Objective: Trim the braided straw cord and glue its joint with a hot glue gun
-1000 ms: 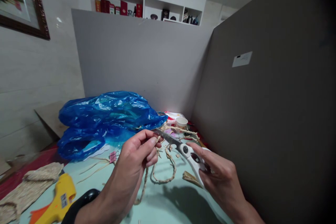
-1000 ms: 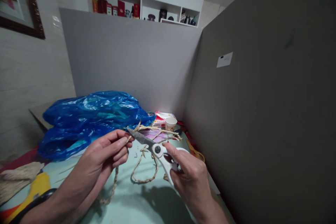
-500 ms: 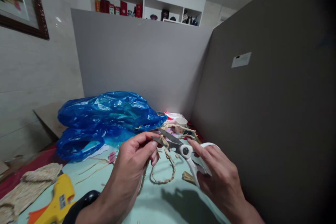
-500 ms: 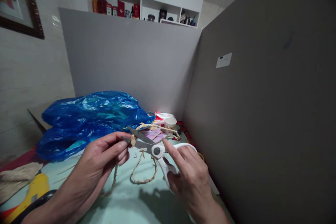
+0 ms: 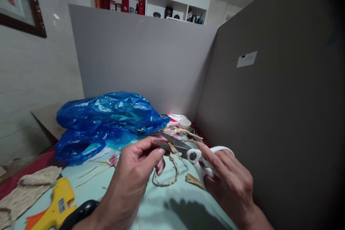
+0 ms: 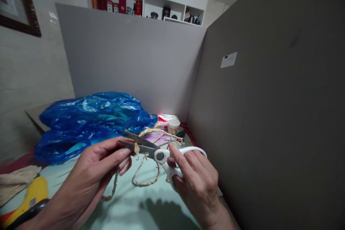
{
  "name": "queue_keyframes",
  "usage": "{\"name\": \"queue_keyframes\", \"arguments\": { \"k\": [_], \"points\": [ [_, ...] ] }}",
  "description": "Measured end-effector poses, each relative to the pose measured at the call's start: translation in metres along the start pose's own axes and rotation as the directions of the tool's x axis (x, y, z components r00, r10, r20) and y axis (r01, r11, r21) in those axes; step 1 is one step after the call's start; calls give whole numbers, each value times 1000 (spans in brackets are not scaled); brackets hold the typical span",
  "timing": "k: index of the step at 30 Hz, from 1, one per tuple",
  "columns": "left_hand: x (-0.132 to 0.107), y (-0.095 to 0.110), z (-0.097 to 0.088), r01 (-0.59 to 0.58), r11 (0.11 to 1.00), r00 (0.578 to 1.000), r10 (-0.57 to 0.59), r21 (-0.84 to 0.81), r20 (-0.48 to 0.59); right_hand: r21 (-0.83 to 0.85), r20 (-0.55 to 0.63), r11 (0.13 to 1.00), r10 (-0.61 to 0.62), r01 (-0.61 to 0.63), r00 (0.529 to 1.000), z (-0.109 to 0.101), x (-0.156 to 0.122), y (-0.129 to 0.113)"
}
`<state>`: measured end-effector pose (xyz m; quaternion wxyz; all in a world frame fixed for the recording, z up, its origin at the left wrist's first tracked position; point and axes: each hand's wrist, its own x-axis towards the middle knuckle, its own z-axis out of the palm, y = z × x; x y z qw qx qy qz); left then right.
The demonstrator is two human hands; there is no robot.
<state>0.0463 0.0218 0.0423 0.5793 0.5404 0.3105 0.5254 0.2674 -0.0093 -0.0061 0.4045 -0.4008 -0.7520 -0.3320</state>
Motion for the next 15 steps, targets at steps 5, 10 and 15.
{"name": "queue_keyframes", "arguments": {
  "k": [5,10,15],
  "points": [
    [-6,7,3,22,998,1000,-21,-67,11,18,-23,1000,-10,10,1000,0,0,0],
    [-5,4,1,61,989,997,-55,-131,50,86,-10,996,12,-11,1000,7,-7,3],
    [0,1,1,131,979,991,-129,-157,23,372,143,830,392,-416,909,19,-11,-4]
  ]
}}
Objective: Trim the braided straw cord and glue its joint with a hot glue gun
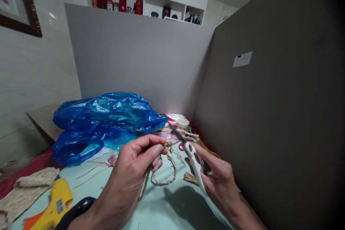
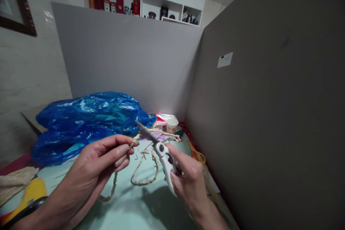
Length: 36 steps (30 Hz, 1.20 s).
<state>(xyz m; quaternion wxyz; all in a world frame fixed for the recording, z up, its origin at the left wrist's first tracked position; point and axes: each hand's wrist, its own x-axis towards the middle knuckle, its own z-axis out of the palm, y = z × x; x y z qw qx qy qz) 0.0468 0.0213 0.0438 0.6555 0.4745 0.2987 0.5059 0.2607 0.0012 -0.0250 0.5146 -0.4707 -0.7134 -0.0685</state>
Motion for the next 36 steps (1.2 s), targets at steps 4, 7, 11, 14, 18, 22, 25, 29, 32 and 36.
{"name": "queue_keyframes", "arguments": {
  "k": [4,7,11,14,18,22,25,29,32,36],
  "points": [
    [1,-5,1,56,998,997,-57,31,47,402,123,774,483,-489,867,8,6,-10],
    [0,-10,1,67,992,994,-75,109,74,518,161,634,587,-574,793,7,14,-18],
    [-2,-14,4,43,963,995,-66,268,78,704,193,419,664,-573,723,4,21,-27],
    [-3,-19,6,26,924,996,-59,381,73,789,205,295,701,-539,683,2,21,-32],
    [-4,-29,6,-1,859,994,-57,512,98,818,168,265,740,-511,651,-2,20,-35],
    [-6,-32,6,8,845,982,-106,535,154,809,106,307,762,-500,639,-6,21,-31],
    [-10,-31,7,36,879,968,-149,475,202,813,84,320,763,-487,641,-6,23,-27],
    [-12,-33,6,105,918,957,-198,383,211,815,71,340,745,-469,663,-6,24,-24],
    [-14,-36,5,185,934,957,-242,305,162,811,78,351,728,-468,681,-7,24,-26],
    [-15,-34,8,269,937,952,-294,221,87,796,80,378,709,-473,701,-9,25,-29]
  ]
}}
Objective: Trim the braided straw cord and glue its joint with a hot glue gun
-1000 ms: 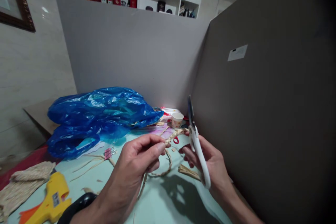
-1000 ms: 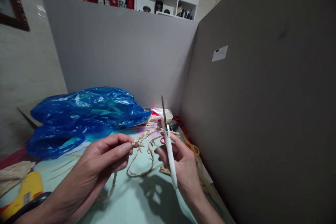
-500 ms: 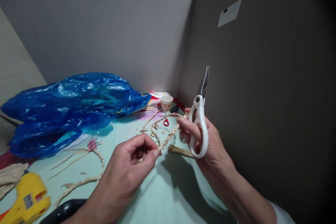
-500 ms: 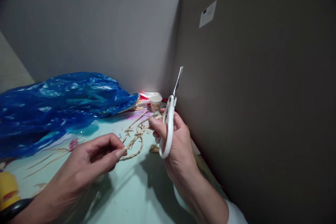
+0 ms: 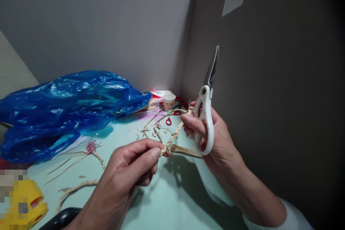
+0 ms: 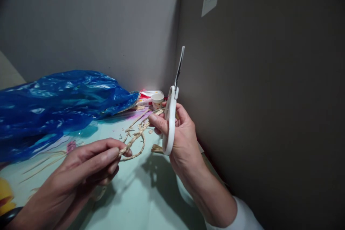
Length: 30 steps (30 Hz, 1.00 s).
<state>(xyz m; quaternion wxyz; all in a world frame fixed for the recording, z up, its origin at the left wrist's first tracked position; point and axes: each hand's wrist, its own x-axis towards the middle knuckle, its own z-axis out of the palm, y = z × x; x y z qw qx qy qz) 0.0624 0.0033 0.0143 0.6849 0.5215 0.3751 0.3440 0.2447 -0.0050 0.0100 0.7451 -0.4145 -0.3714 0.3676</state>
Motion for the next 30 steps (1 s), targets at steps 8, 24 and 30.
{"name": "queue_keyframes", "arguments": {
  "k": [8,24,30],
  "points": [
    [1,4,1,-8,990,1000,7,138,9,-5,26,1000,-1,1,1000,1,-2,3],
    [4,1,3,-116,990,990,122,79,-73,-44,42,996,82,-80,996,1,1,8],
    [6,-3,8,-305,880,912,381,365,-155,-46,39,999,24,-22,999,-1,-2,5]
  ]
}}
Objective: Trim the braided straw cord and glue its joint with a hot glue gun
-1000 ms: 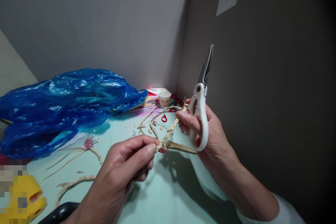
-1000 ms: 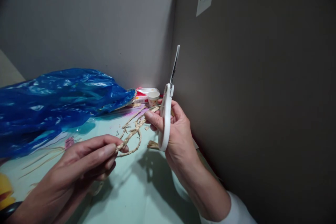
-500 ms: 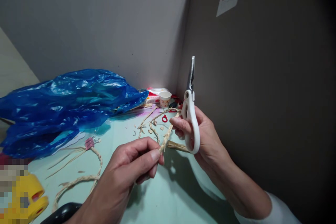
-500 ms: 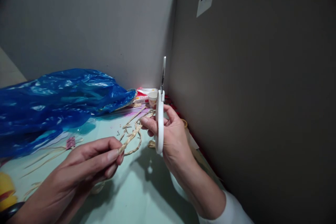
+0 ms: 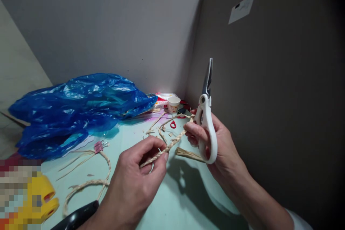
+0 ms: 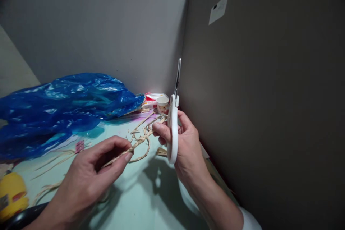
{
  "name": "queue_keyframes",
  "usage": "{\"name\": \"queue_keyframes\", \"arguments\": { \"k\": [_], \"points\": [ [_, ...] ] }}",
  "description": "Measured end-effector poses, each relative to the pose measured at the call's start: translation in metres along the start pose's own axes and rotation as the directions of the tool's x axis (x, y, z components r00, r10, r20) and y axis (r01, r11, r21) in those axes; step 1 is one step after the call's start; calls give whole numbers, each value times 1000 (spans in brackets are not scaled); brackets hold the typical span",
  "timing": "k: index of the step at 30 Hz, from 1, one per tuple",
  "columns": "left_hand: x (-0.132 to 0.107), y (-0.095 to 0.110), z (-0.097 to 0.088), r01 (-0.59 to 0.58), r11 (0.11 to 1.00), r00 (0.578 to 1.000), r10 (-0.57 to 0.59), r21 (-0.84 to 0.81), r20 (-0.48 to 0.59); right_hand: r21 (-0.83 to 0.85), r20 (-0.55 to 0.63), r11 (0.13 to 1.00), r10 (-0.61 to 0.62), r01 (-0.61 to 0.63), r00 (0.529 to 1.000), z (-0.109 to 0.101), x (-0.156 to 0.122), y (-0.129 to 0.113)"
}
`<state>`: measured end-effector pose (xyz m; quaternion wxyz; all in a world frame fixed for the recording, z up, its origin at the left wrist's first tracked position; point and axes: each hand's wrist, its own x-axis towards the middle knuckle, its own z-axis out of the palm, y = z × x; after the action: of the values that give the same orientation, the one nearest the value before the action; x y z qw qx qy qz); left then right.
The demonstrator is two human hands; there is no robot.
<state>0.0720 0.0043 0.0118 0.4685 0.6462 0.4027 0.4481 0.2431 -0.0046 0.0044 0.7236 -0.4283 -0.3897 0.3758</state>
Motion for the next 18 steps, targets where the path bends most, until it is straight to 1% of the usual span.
{"name": "queue_keyframes", "arguments": {
  "k": [2,4,7,11,13,15,18],
  "points": [
    [-2,1,2,-17,999,999,18,29,-38,20,3,1000,-2,2,1000,-1,0,0],
    [-4,2,3,-24,998,999,27,55,-42,41,9,999,-2,1,1000,-2,1,1],
    [-5,1,3,-29,997,1000,29,71,-2,43,-11,999,8,-8,1000,-4,4,3],
    [-4,-2,1,-36,993,998,31,112,48,33,-75,999,0,2,997,-6,7,4],
    [-4,-1,-1,-12,991,998,3,134,69,14,-88,1000,-2,3,996,-7,7,4],
    [-4,1,-3,29,989,992,-46,148,115,-1,-86,1000,-3,2,996,-7,7,5],
    [-4,4,-6,113,984,972,-138,137,191,-21,-79,1000,-8,6,997,-9,9,8]
  ]
}}
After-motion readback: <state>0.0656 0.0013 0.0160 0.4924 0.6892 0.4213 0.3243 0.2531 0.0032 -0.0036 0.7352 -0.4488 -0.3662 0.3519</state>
